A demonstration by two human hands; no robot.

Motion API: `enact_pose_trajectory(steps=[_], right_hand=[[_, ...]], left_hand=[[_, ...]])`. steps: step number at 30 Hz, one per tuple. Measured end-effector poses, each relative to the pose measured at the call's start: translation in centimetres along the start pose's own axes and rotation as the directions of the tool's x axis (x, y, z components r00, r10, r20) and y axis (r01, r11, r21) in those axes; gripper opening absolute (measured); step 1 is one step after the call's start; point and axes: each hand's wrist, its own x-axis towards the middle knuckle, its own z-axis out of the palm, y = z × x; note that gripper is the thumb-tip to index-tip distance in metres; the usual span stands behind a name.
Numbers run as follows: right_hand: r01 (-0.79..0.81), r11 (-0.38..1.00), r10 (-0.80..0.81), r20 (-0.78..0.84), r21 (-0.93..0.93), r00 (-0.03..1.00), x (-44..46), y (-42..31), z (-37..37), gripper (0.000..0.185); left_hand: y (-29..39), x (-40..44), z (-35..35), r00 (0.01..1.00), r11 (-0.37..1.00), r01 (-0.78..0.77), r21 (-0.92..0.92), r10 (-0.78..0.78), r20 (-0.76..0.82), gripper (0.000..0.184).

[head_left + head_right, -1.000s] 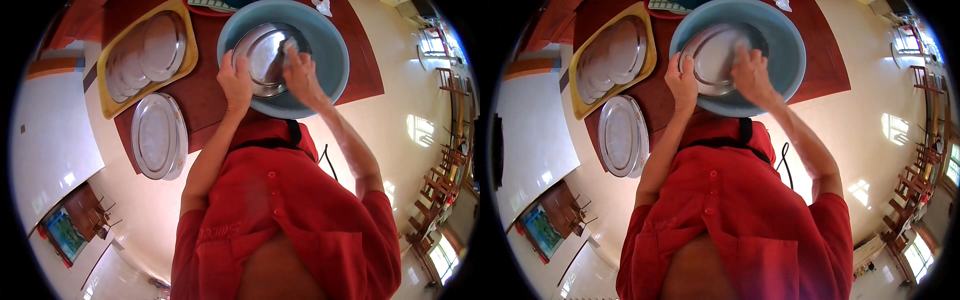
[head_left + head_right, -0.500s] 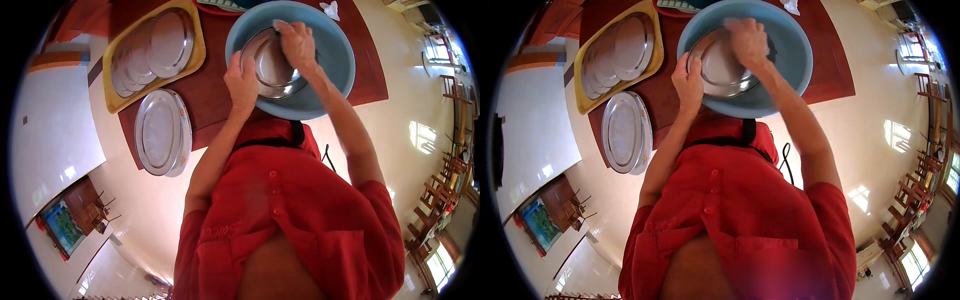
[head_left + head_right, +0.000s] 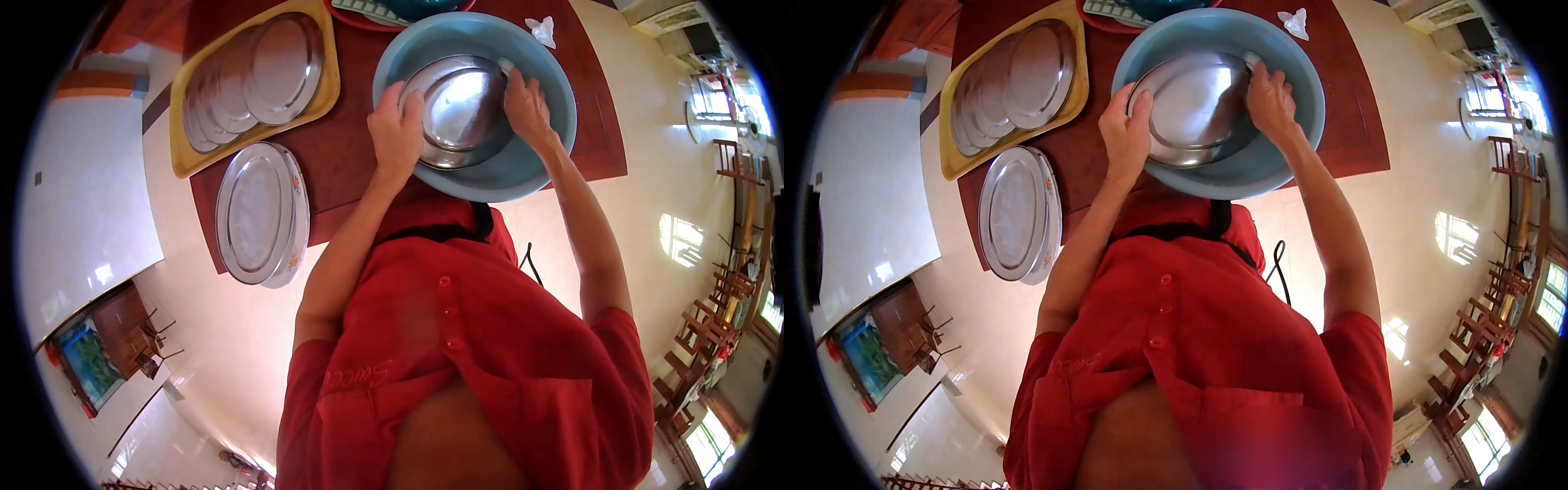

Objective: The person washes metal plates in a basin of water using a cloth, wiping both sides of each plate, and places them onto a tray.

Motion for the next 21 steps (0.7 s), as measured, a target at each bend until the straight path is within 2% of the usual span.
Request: enact_pose_trajectory(steps=[2, 4, 7, 10, 12, 13, 15, 18, 19, 21], right_hand=[[0.014, 1.0, -0.014, 0.013, -0.02, 1.0, -1.0, 0.2, -0.5, 0.028], [0.027, 0.999, -0.026, 0.026, -0.04, 0.999, -2.1, 0.3, -0.8, 0.028], [0.056, 0.997, -0.055, 0.024, -0.045, 0.998, -3.4, 0.2, -1.0, 0.03], [0.076, 0.997, -0.075, 0.065, -0.001, 0.995, -4.6, -0.4, -2.1, 0.034], [0.065, 0.99, -0.089, 0.209, 0.123, 0.974, -5.2, -1.1, -3.3, 0.041], [0.077, 0.989, -0.103, 0.21, 0.129, 0.972, -5.6, -1.2, -3.3, 0.041], [0.014, 0.968, -0.066, 0.205, 0.249, 0.976, -6.1, -1.1, -3.4, 0.049], [0.023, 0.961, -0.067, 0.153, 0.276, 0.986, -6.0, -1.3, -3.3, 0.053], [0.029, 0.96, -0.074, 0.153, 0.279, 0.986, -5.8, -1.4, -3.4, 0.053], [-0.071, 0.982, 0.046, 0.148, 0.173, 0.988, -5.5, -1.7, -3.8, 0.053]], left_hand=[[0.1, 0.8, -0.4, 0.999, 1.0, -0.019, 0.004, 0.018, 0.048, 0.03], [0.0, 1.5, -0.6, 0.994, 0.999, 0.027, -0.035, -0.023, 0.105, 0.029], [-0.3, 1.9, -0.8, 0.996, 0.997, 0.036, -0.069, -0.03, 0.085, 0.028], [-0.1, 2.0, -1.6, 0.991, 0.992, 0.093, -0.091, -0.083, 0.102, 0.027], [-0.6, 2.1, -1.9, 0.993, 0.99, 0.098, -0.099, -0.091, 0.079, 0.028], [-0.9, 2.2, -2.1, 0.993, 0.989, 0.103, -0.109, -0.096, 0.061, 0.028], [-1.2, 2.4, -2.2, 0.993, 0.987, 0.113, -0.112, -0.108, 0.043, 0.028], [-1.3, 2.6, -2.1, 0.995, 0.991, 0.093, -0.097, -0.091, 0.032, 0.029], [-1.4, 2.7, -2.0, 0.997, 0.991, 0.078, -0.113, -0.076, 0.022, 0.028], [-1.4, 3.0, -2.1, 0.998, 0.99, 0.061, -0.128, -0.06, 0.009, 0.028]])
